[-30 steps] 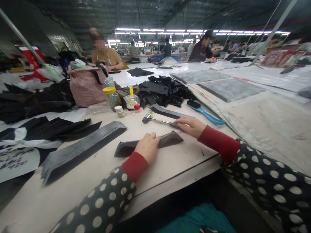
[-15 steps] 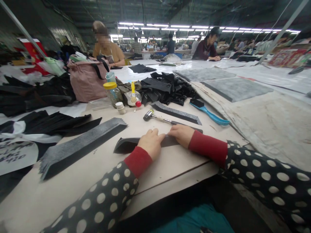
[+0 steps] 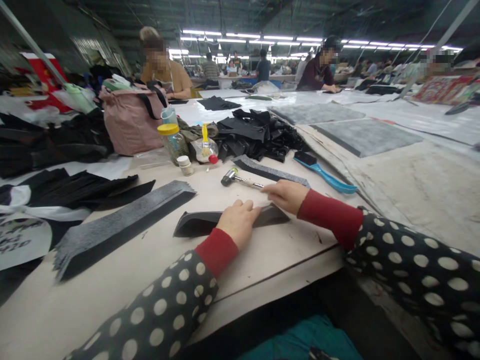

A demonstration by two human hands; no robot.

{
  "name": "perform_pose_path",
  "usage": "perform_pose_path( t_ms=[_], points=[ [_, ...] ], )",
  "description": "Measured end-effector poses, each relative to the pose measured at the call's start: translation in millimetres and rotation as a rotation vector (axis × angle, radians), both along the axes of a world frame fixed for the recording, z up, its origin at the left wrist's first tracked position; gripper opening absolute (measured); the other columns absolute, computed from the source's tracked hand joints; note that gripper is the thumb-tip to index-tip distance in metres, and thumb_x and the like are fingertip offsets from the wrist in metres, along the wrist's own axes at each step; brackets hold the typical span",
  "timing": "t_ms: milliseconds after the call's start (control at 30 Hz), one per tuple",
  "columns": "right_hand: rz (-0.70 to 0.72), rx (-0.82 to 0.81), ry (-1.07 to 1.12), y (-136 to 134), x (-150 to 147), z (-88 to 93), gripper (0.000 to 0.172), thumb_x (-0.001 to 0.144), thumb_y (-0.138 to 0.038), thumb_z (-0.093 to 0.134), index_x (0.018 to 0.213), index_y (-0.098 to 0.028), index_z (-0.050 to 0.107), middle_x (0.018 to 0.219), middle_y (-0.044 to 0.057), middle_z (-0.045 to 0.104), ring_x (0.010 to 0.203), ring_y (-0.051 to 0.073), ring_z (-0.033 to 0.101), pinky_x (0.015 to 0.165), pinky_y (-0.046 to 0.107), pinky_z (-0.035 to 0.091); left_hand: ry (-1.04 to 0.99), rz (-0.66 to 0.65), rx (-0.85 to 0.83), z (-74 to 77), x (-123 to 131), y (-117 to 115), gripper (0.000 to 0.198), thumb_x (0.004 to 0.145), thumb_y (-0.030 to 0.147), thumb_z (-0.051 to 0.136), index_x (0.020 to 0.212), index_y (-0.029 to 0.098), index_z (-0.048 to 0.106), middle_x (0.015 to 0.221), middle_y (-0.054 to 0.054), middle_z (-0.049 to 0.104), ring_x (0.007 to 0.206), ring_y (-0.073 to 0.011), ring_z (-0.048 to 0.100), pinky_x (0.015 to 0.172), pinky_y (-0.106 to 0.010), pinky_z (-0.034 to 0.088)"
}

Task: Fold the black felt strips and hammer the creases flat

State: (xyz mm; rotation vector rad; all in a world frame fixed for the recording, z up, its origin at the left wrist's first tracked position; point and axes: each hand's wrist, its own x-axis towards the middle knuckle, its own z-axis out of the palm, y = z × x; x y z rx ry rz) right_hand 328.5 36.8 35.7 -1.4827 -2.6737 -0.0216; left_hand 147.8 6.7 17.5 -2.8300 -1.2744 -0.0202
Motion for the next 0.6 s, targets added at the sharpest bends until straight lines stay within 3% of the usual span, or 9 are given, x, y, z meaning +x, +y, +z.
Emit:
perform_pose_path(
  t_ms=[167,333,433,533,600],
  points=[
    [-0.103,-0.013,-0.135,20.3,6.2,-9.7,0.036,0.077,-0.017,0.044,0.111,-0.008,0.053,0.1,0.014,0.058,0.09,0.022,0.052,0.079,0.029,0.037,0.007,0.012,-0.016,2.0,1.9,-2.8,0.036,0.084,0.013,0.032,0.116,0.023,0.046,0.097,-0.008,0.049,0.087,-0.0212,0.044,0.072,-0.033,0.042],
    [-0.204,-0.006,-0.101,16.9,2.9,-15.4,0.032,0.079,-0.019,0.042,0.108,-0.011,0.053,0.097,0.013,0.058,0.086,0.02,0.054,0.074,0.028,0.04,0.014,0.022,-0.032,2.8,1.5,-4.3,0.036,0.084,0.012,0.033,0.116,0.022,0.046,0.098,-0.009,0.048,0.088,-0.0216,0.044,0.072,-0.034,0.042],
    [-0.258,-0.132,0.169,-8.5,17.7,-8.0,0.033,0.083,-0.03,0.039,0.108,-0.015,0.053,0.082,0.006,0.061,0.07,0.015,0.056,0.062,0.024,0.044,-0.008,0.023,-0.018,1.7,0.6,-4.2,0.036,0.083,0.012,0.033,0.115,0.022,0.047,0.098,-0.008,0.049,0.088,-0.0221,0.044,0.072,-0.035,0.042],
    [-0.424,-0.382,0.513,-52.7,41.4,-3.2,0.046,0.084,-0.044,0.031,0.122,-0.02,0.042,0.06,-0.003,0.052,0.039,0.009,0.044,0.035,0.021,0.036,-0.028,0.019,-0.017,0.5,0.1,-3.9,0.036,0.083,0.012,0.033,0.114,0.023,0.047,0.097,-0.008,0.049,0.088,-0.0222,0.044,0.071,-0.034,0.042],
    [-0.488,-0.413,0.595,-81.5,56.3,-2.3,0.049,0.082,-0.047,0.034,0.122,-0.019,0.043,0.054,-0.004,0.048,0.034,0.008,0.04,0.031,0.02,0.032,-0.031,0.018,-0.026,0.4,0.2,-3.8,0.035,0.083,0.011,0.033,0.113,0.022,0.048,0.097,-0.008,0.049,0.089,-0.0221,0.043,0.071,-0.034,0.042]
  ],
)
